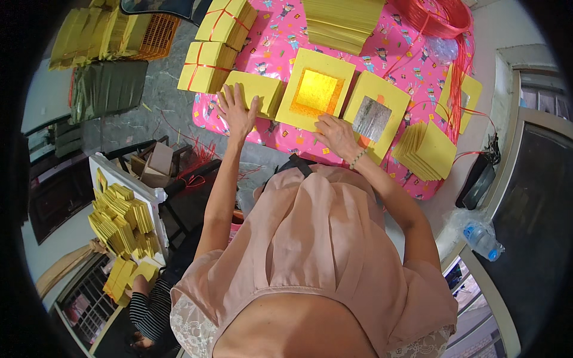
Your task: Bundling and tying stacks of yellow ritual paper with red string.
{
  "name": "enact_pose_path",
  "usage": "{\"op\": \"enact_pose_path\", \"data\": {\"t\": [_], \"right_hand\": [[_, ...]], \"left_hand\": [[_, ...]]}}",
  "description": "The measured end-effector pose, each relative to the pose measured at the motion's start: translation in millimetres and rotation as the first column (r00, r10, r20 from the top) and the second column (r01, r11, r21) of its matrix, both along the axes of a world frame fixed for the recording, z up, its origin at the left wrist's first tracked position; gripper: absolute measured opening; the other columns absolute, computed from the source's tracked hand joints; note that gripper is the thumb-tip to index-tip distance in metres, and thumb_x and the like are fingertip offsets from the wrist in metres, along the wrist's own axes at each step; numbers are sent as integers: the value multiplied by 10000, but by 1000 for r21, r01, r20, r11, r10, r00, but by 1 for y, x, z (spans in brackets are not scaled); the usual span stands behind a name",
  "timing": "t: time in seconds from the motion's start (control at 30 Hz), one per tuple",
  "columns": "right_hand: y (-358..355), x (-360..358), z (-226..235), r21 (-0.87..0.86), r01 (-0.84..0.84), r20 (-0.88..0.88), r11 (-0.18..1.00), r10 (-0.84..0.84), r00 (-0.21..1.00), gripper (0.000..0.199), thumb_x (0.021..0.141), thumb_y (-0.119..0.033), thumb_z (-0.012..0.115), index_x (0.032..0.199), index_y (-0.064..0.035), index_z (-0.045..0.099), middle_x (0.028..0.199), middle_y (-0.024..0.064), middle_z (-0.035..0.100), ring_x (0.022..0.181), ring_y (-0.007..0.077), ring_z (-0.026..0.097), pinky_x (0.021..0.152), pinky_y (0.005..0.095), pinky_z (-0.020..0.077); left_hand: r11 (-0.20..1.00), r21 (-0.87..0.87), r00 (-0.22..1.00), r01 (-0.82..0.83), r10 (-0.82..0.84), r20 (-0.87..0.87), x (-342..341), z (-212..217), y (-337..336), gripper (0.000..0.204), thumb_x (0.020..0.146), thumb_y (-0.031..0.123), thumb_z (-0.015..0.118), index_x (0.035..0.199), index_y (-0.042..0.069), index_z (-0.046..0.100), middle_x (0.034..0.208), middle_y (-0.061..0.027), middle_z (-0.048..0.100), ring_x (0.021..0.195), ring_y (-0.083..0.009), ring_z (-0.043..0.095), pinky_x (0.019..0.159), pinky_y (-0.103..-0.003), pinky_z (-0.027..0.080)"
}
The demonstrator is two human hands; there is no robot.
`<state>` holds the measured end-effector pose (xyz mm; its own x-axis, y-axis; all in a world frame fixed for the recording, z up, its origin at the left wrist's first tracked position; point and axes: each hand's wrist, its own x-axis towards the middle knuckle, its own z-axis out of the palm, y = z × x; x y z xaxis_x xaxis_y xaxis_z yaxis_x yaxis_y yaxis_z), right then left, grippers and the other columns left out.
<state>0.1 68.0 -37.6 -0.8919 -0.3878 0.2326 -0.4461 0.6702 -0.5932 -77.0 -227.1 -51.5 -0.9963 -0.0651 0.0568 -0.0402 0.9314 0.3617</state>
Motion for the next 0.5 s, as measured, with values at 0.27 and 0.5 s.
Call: {"op": "enact_pose_path", "data": {"t": [0.27, 0.5], "right_hand": [[4, -6, -2, -63, 26, 68, 998, -22, 997, 130, 780, -176, 718, 772, -49, 691, 888, 68, 650, 879, 242, 613, 743, 374, 510], [8, -19, -6, -125, 58, 315, 990, -16, 949, 164, 840, -201, 709, 814, -39, 702, 883, 74, 658, 861, 236, 618, 725, 332, 494]], "left_hand": [[890, 127, 874, 438, -388, -293, -1, 54, 45, 500, 753, 296, 757, 1165, 54, 612, 1287, -199, 508, 1206, -403, 444, 1015, -512, 361], [638, 277, 660, 718, -751, 21, 18, 28, 74, 355, 760, 232, 757, 1069, 72, 687, 1119, -115, 636, 1044, -299, 574, 889, -382, 488]]}}
